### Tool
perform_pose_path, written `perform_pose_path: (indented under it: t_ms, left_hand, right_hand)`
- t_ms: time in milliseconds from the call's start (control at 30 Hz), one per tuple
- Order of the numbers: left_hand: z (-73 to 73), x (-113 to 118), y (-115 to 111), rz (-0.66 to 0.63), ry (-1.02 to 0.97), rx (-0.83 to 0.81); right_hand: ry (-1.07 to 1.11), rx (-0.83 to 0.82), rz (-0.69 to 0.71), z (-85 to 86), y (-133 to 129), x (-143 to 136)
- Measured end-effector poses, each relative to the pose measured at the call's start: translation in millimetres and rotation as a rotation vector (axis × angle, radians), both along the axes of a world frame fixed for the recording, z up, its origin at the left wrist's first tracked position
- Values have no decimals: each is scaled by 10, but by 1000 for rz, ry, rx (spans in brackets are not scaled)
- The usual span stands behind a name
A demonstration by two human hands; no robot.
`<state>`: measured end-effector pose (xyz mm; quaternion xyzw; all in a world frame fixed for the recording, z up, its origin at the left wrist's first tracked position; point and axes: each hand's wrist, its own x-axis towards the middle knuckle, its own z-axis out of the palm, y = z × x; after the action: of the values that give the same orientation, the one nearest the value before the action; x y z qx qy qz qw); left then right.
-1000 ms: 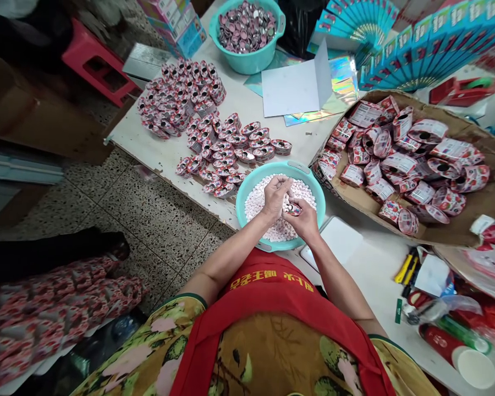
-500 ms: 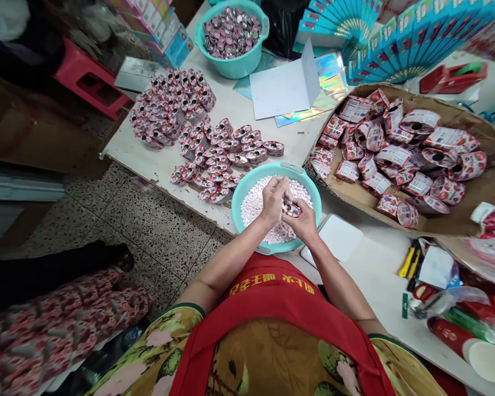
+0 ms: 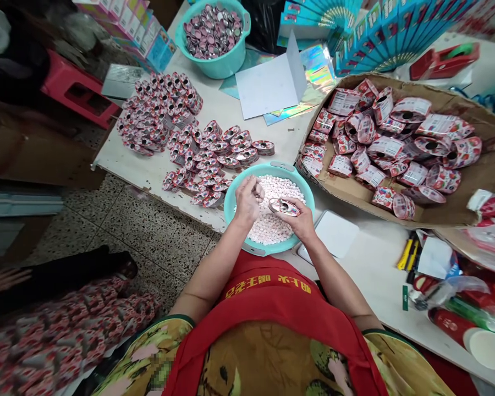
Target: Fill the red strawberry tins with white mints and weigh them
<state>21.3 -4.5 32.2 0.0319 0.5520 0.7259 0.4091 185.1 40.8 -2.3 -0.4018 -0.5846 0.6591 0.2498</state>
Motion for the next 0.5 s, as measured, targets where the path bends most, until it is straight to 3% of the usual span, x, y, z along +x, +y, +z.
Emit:
perform_pose_path:
  t_ms: [67,133,333,400,500]
  left_hand:
    - [-174,5,-11,1,48,-67]
    - [-290,29,-24,-79,139,-138]
    - [-365,74,-94,-649,608,-230]
    - [-412,37,-110,-654,653,-282]
    - [-541,-61,-113,-644,812,-443]
  right_hand:
    - [4,-10,-1,-45,-2,25]
    - [-19,-6,-14,-84,-5,47]
    - [-168,130,-14,-79,2,53]
    - [-197,160,2,-9,5,136]
    - [-186,132,-85,84,12,476]
